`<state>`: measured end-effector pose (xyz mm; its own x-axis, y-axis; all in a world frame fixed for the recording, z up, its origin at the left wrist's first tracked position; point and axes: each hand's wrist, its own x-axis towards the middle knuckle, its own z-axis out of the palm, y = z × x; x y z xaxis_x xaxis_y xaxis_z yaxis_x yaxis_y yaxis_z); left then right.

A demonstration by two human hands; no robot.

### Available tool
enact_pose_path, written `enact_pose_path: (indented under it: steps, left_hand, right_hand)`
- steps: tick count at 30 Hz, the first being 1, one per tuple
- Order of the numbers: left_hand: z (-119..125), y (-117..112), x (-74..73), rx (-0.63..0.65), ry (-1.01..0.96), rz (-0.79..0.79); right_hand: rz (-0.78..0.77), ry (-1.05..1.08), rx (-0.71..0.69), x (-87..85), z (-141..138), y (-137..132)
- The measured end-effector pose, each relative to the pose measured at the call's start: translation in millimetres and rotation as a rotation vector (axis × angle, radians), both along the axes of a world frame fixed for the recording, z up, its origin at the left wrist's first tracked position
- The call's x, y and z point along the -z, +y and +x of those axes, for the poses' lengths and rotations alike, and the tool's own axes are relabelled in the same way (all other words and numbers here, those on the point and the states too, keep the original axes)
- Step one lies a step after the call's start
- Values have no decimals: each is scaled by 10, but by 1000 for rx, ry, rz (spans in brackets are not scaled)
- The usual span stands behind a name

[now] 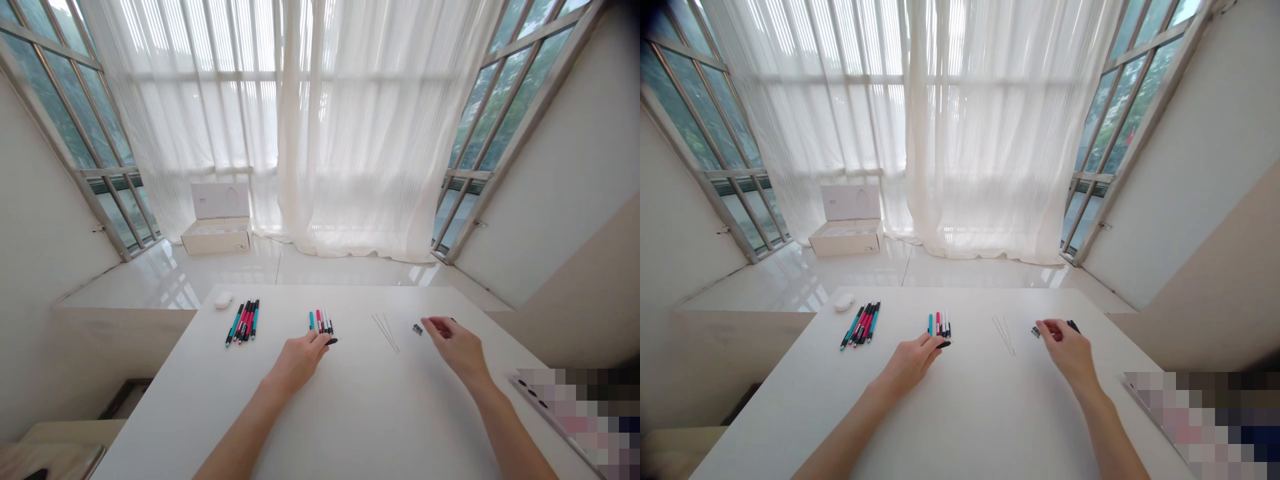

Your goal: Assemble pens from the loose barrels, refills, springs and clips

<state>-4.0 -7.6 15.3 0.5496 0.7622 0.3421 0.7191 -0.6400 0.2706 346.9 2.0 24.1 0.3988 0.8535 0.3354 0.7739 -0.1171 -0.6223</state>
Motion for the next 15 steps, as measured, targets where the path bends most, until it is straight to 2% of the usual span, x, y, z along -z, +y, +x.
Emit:
enact_pose_path:
  steps: [1,3,5,6,8,10,15]
  left_hand:
    - [7,-11,-10,10,-7,-8]
    - [19,-25,-23,27,-32,-21]
    - [20,-25,-25,35,-50,-32]
    - [16,-21,-23,35,-49,-36]
    - [3,-5,-15,30,-28,-44]
    - [-9,13,-1,21,6,-51]
    - [17,46,41,-3,91,-56]
  right_hand:
    - [21,38,-105,-75,-218,-13]
    - [-25,68,-425,-187,-677,-34]
    - [-54,75,-674,-227,-1089,-41]
    - [-72,87,-752,-219,-1252,-40]
    - [-105,100,-830,-154,-1474,-34]
    - [-132,117,-848,-55,-1570,-24]
    - [-187,176,-856,117,-1559,-17]
